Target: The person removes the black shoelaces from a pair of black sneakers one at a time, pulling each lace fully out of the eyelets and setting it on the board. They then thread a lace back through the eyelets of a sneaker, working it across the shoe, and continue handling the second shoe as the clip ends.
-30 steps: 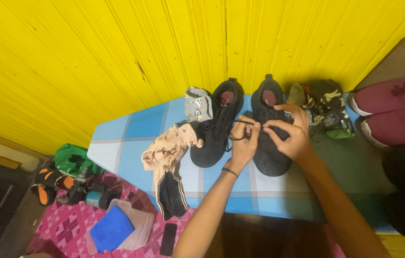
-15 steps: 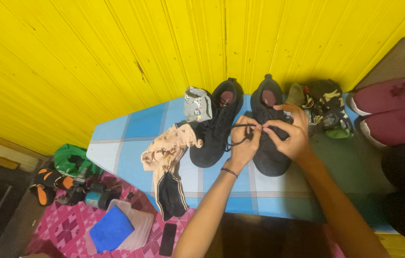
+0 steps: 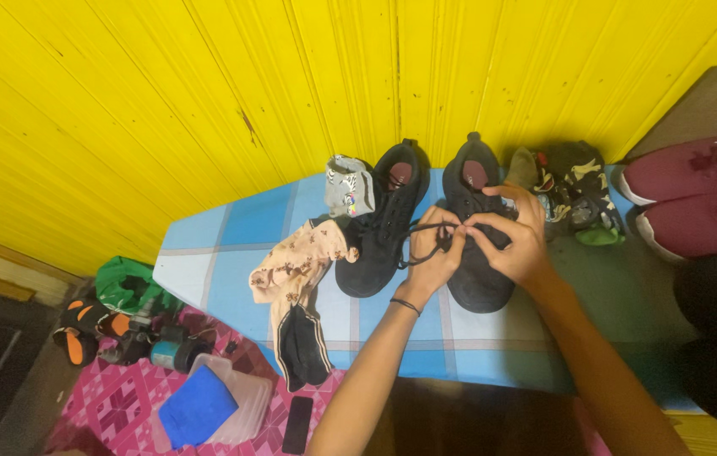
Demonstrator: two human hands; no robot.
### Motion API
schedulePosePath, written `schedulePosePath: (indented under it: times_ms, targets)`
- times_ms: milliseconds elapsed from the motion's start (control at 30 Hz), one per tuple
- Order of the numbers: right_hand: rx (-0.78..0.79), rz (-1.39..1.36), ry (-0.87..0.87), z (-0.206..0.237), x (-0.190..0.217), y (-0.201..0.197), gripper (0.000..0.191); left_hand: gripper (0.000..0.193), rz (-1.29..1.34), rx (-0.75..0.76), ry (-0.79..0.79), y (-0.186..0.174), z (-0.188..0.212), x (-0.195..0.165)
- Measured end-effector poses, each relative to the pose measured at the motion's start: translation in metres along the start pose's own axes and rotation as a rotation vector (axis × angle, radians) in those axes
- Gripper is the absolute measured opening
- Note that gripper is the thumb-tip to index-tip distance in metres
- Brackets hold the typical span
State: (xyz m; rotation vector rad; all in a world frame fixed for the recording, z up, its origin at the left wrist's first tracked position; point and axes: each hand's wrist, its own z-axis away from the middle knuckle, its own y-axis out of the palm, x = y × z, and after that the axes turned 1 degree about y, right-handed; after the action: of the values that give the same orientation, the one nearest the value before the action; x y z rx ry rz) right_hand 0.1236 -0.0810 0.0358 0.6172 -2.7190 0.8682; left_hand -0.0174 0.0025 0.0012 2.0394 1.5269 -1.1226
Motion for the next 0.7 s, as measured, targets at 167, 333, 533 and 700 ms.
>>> schedulePosePath:
  times_ms: [167, 333, 533, 700]
  targets:
    - [0.016, 0.028, -0.024, 0.0002, 0.0025, -0.0035, 0.024, 0.006, 0.005, -0.013, 0.022, -0.0002, -0.0003, 0.0003]
    - [0.015, 0.046, -0.023, 0.0002, 0.0038, -0.0030, 0.022, 0.007, 0.036, -0.090, 0.049, 0.0008, -0.0012, -0.0023]
    - [0.011, 0.051, -0.016, 0.0010, 0.0027, -0.0018, 0.022, 0.009, 0.012, -0.056, 0.087, -0.0010, 0.0004, -0.0010]
    - [0.011, 0.046, -0.008, 0.0015, 0.0038, -0.0011, 0.021, 0.009, -0.002, -0.075, 0.019, 0.0023, 0.0022, 0.0029]
